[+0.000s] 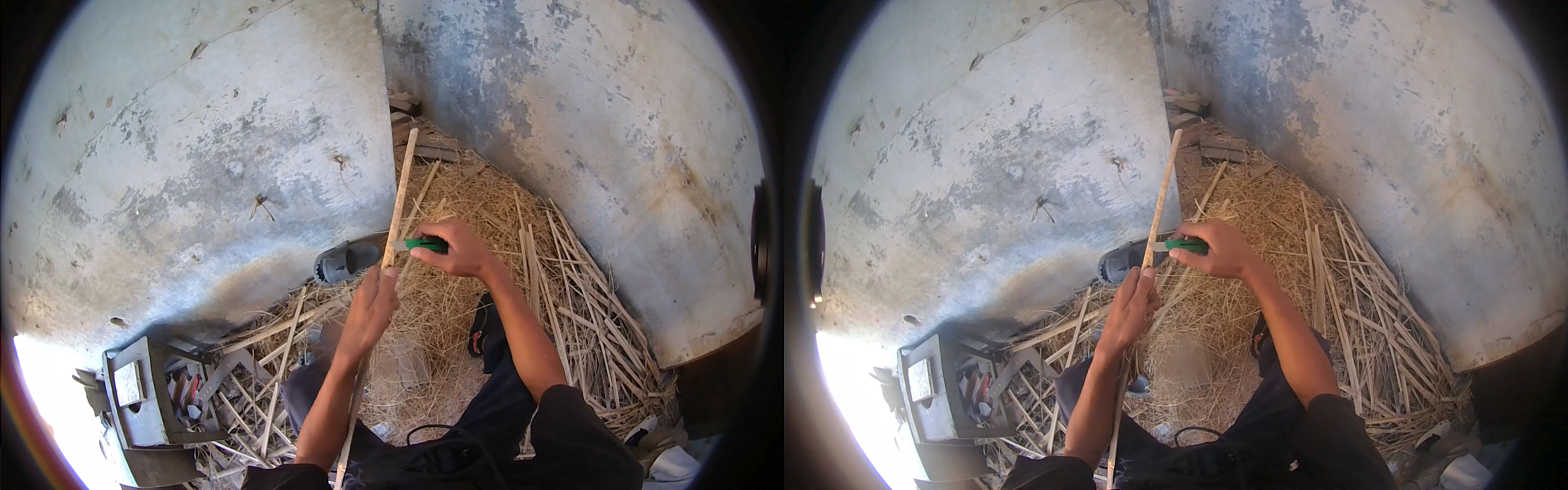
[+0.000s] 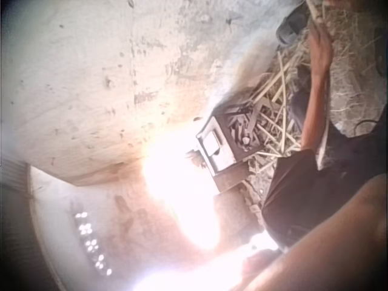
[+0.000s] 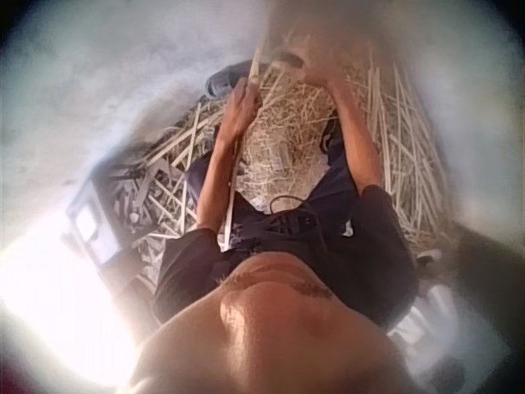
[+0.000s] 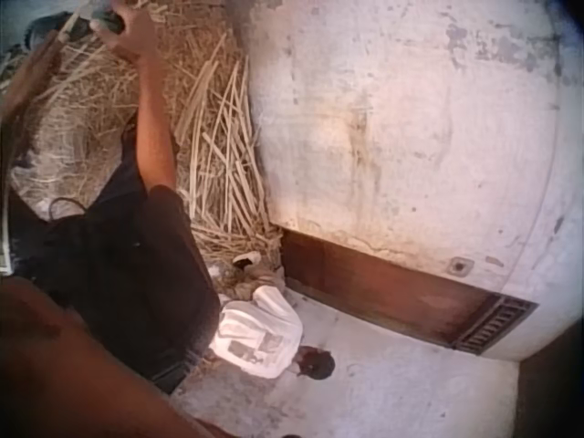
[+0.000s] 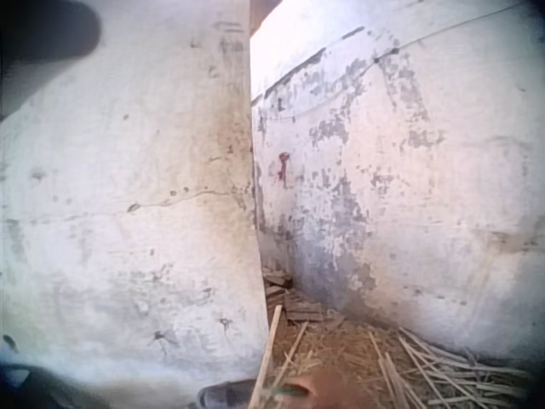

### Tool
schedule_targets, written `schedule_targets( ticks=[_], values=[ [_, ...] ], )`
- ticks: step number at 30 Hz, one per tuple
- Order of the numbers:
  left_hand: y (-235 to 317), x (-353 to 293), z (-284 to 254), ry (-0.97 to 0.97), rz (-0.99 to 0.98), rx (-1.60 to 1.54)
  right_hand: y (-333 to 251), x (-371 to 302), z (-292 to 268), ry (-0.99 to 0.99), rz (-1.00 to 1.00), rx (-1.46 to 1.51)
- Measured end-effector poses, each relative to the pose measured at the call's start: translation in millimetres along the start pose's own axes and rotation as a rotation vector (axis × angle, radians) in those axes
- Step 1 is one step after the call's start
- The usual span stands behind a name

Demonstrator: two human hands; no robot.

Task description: The person sits on a pile of straw and uses a green utility knife to peel thin strips from a long bamboo stick. They hold the stick with their left hand and scrape the blade along its length with their right hand, creating a pile of shavings on the floor.

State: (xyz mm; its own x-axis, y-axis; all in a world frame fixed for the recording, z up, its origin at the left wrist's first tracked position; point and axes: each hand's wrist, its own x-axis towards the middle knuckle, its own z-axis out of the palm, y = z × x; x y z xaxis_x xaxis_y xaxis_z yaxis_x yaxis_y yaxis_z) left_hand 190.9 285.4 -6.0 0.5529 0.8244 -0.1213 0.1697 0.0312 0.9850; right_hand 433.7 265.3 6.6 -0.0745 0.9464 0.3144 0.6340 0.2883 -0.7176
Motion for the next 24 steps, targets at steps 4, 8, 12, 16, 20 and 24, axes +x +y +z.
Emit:
schedule_targets(
  ticks=[4,8,12,16,20,24],
  values=[
    [-2,2,-1,0.003,0.051,0.041,-3,1,7,-0.034,-0.054,0.030],
    [-8,5,1,0.053,0.123,0.037,-2,3,13,-0.045,-0.049,0.042],
    [-9,7,2,0.059,0.107,0.102,1,2,16,-0.016,-0.059,0.003],
    [-11,8,3,0.083,0.139,0.171,5,3,20,0.089,-0.141,-0.056],
    [-6,5,4,0.112,0.174,0.250,7,3,19,0.114,-0.139,-0.109],
    [-6,5,5,0.106,0.167,0.254,6,3,17,0.134,-0.139,-0.133]
  ],
)
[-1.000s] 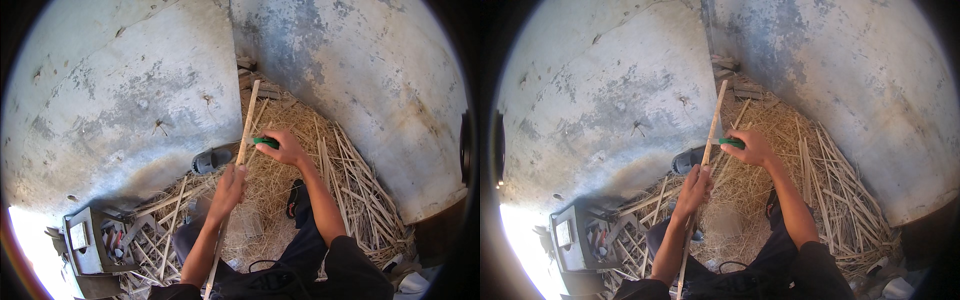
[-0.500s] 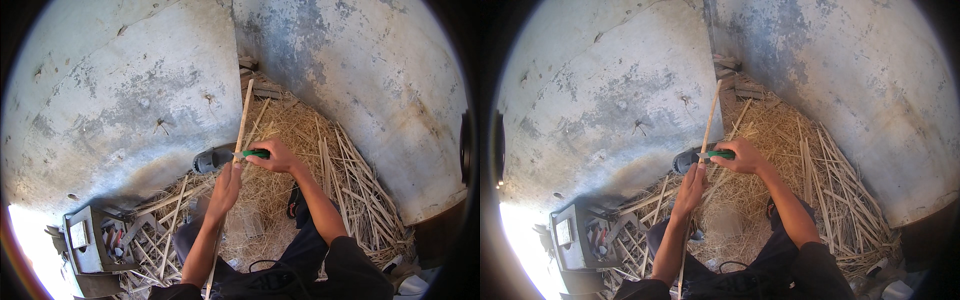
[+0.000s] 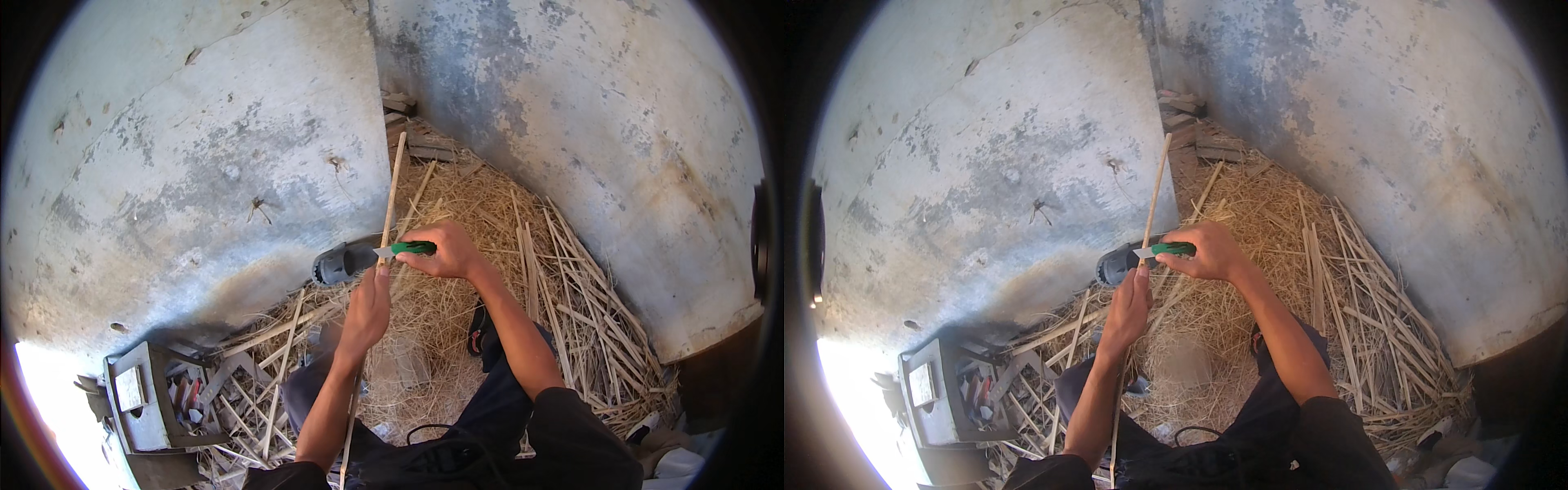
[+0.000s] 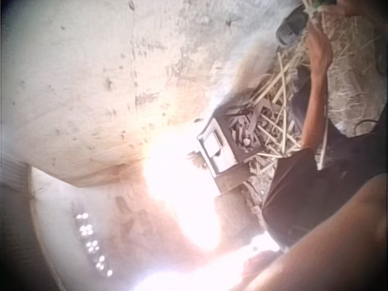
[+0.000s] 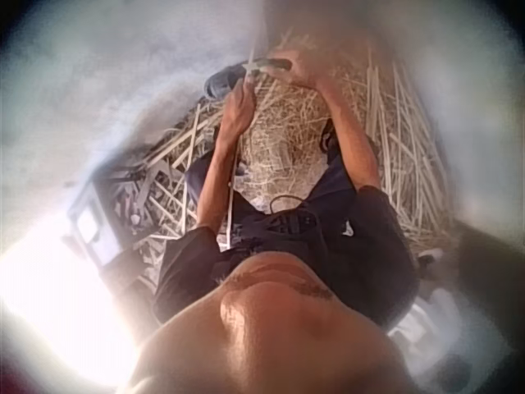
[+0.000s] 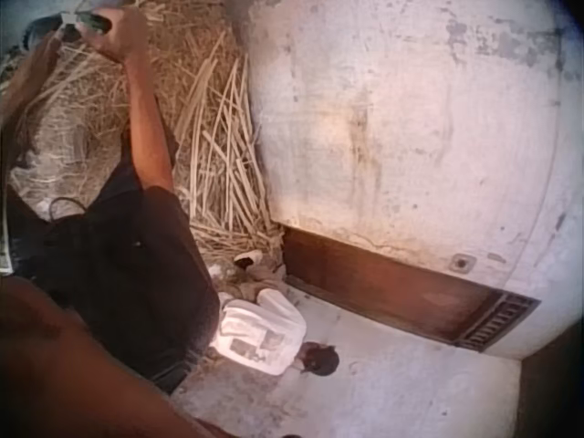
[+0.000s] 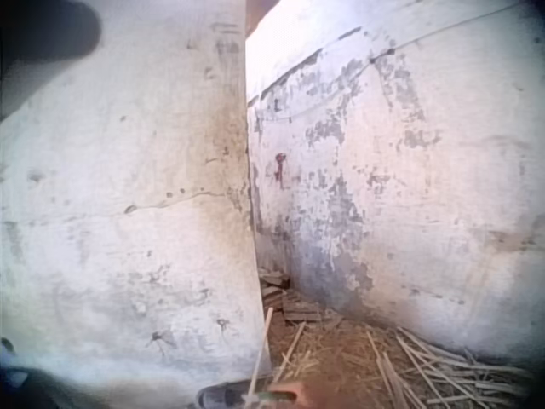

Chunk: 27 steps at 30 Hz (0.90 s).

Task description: The person sits on a pile of straw and uses a green utility knife to peel thin strips from a long bamboo stick. They hold the stick with their left hand and scrape the blade along its length with their right hand, creating a pile of shavings on the floor.

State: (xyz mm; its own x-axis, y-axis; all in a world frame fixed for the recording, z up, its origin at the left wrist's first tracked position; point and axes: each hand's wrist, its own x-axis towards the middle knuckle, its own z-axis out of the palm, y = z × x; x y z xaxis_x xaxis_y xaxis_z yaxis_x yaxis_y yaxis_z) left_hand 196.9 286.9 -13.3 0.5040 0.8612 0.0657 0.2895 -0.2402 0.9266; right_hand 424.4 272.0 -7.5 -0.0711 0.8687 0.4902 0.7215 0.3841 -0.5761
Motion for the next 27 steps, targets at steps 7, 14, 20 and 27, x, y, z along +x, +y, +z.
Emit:
schedule_targets(
  ticks=[7,14,20,27],
  values=[
    [-2,-1,0,-0.007,-0.030,0.000,-3,1,-5,0.006,-0.024,0.014],
    [-4,0,-1,-0.003,0.003,-0.007,0,2,-1,0.004,-0.011,0.011],
    [1,-1,-3,-0.007,-0.013,-0.005,-1,4,0,0.011,0.004,0.002],
    [-2,-1,-4,-0.010,-0.035,0.009,3,6,2,-0.011,0.015,-0.003]
  ],
)
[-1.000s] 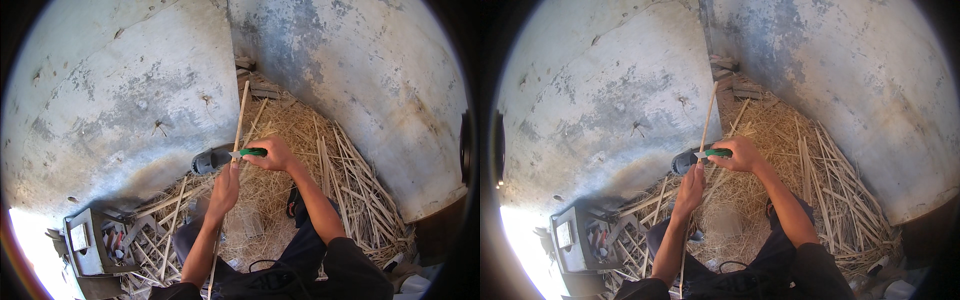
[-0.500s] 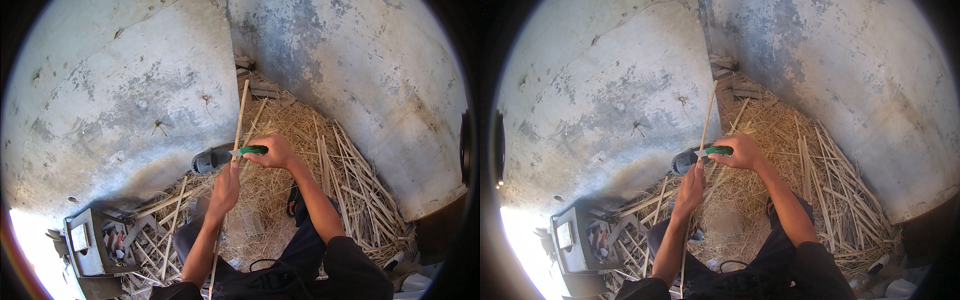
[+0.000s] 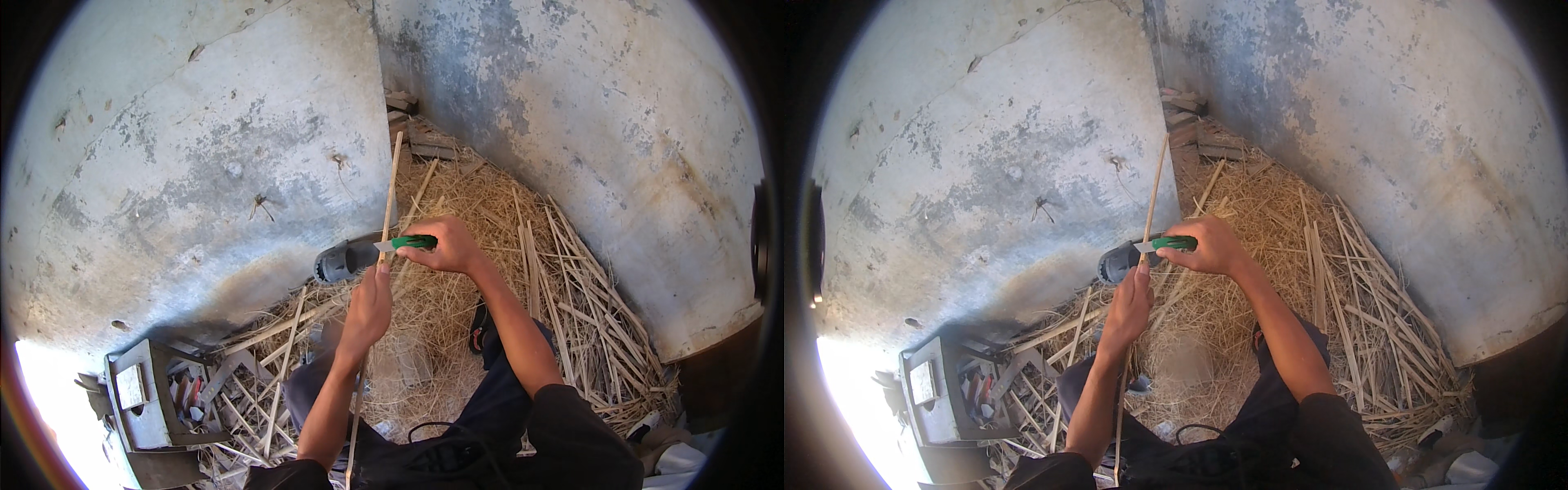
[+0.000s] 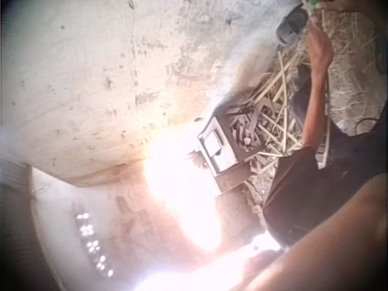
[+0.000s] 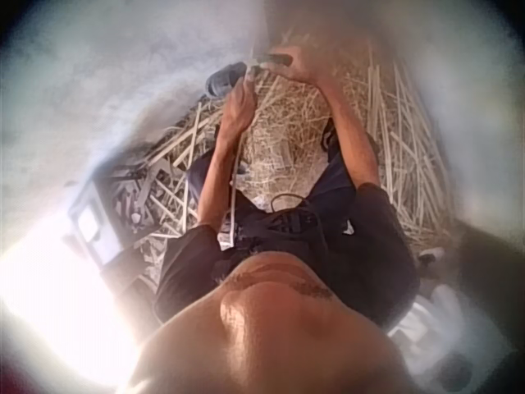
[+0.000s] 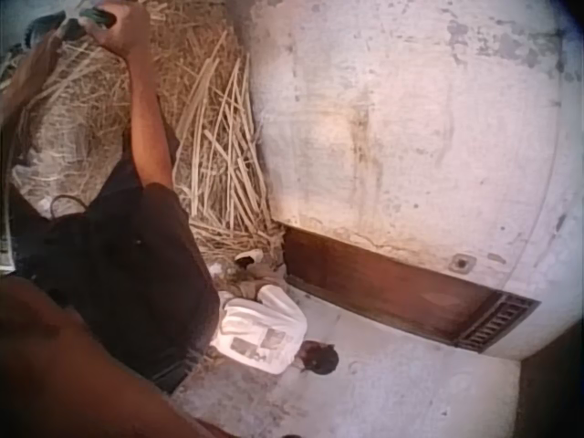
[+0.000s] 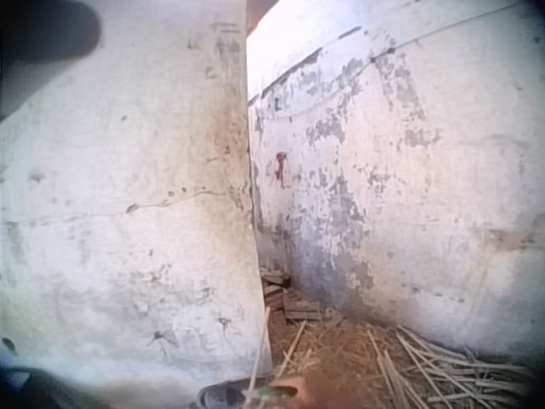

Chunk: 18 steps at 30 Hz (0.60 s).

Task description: The person sits on a pile of straw and uses a green utility knife to peel thin strips from a long bamboo stick. They hold the stick with their left hand and scrape the blade along its length with their right hand, creating a pile of shavings on the floor.

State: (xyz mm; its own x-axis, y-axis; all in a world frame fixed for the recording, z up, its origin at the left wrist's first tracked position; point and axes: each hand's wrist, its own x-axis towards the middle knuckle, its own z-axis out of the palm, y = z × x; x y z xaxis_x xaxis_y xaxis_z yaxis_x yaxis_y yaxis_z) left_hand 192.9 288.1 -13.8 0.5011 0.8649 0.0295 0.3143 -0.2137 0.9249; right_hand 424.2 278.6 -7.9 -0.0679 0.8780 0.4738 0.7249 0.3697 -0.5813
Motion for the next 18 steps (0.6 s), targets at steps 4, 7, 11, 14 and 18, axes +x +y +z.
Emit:
schedule_targets(
  ticks=[4,7,11,14,18],
  values=[
    [3,-1,-1,0.010,-0.001,0.016,1,0,2,0.028,-0.012,0.015],
    [5,-2,-1,-0.001,-0.018,0.012,4,-1,4,0.027,-0.009,0.007],
    [0,0,-1,0.006,-0.004,0.012,6,2,3,0.016,-0.042,-0.012],
    [-7,-1,0,-0.015,0.021,0.079,9,1,5,0.109,0.018,0.023],
    [9,-26,15,-0.201,0.120,0.017,62,4,-46,0.447,0.326,0.089]
  ],
)
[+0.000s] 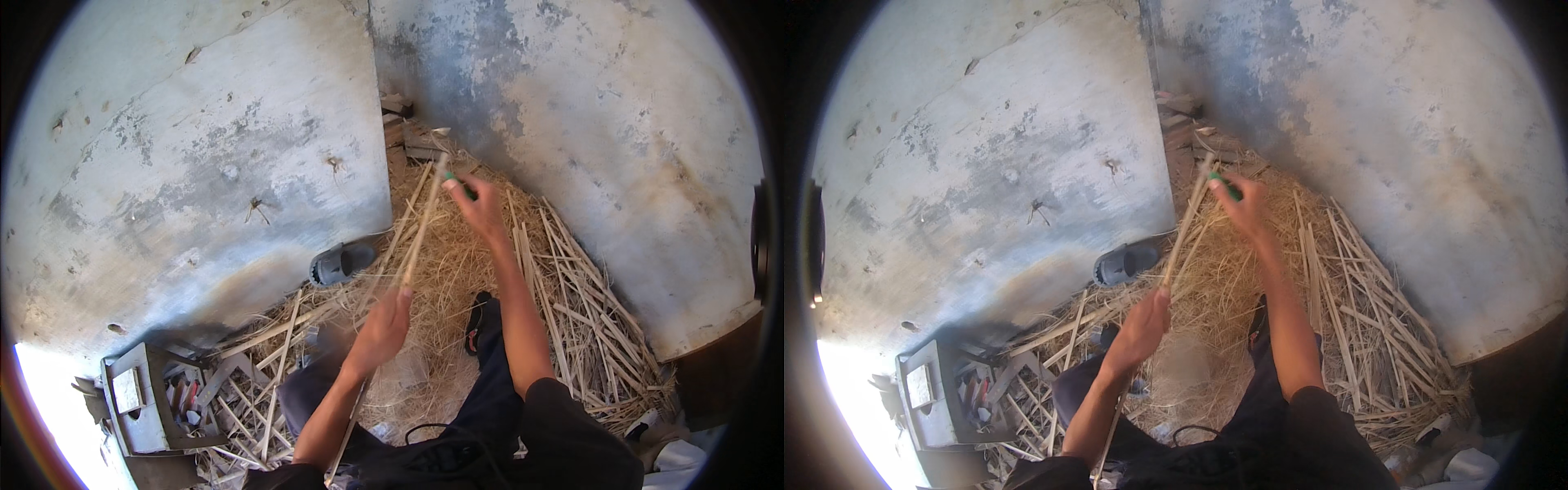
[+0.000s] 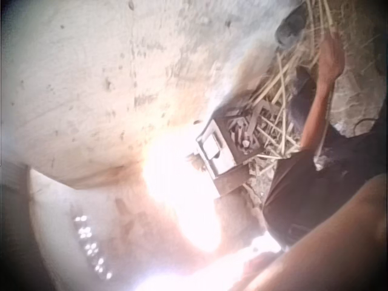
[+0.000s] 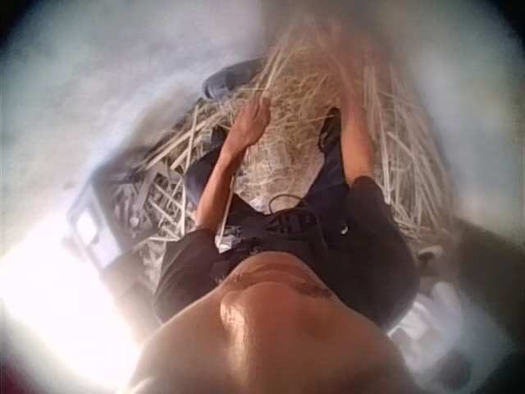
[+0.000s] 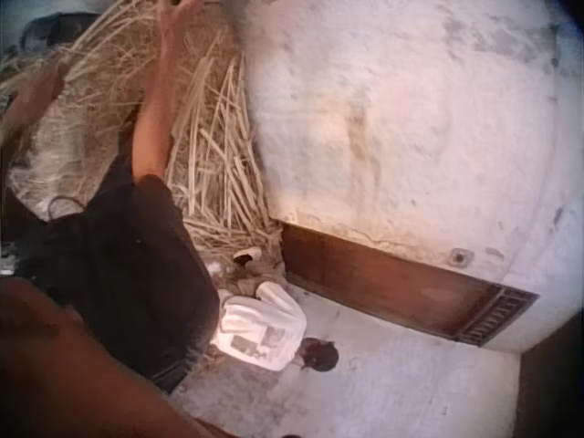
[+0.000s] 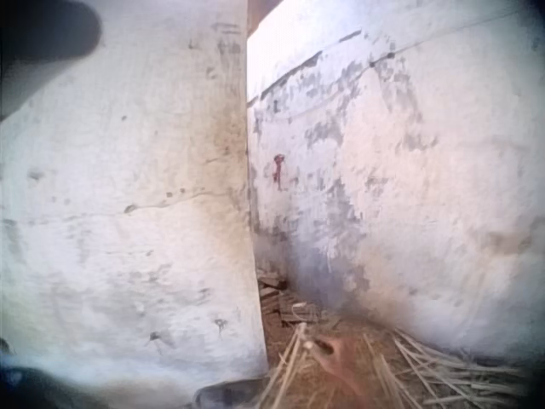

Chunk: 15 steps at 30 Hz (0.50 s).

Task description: The person sits on a pile of straw and uses a green utility knife to peel thin strips from a long bamboo stick. They hold the stick with their left hand and scrape the blade along its length with their right hand, creating a pile of shavings on the floor.

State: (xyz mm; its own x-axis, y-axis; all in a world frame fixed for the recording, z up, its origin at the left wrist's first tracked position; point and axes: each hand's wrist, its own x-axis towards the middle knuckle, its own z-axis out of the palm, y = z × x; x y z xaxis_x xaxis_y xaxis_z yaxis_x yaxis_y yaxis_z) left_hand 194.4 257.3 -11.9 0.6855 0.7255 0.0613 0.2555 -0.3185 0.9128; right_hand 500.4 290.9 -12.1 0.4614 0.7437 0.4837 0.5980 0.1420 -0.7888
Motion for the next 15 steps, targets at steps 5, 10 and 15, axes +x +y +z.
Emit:
schedule_targets(
  ticks=[5,10,15],
  values=[
    [-26,7,-5,-0.027,0.002,-0.019,-2,3,-29,-0.107,0.033,-0.141],
    [-4,13,-22,-0.090,-0.233,-0.279,-5,-18,-10,-0.125,-0.101,-0.159],
    [1,12,-21,-0.050,-0.216,-0.370,-32,-22,-8,-0.300,-0.029,-0.042]
  ],
)
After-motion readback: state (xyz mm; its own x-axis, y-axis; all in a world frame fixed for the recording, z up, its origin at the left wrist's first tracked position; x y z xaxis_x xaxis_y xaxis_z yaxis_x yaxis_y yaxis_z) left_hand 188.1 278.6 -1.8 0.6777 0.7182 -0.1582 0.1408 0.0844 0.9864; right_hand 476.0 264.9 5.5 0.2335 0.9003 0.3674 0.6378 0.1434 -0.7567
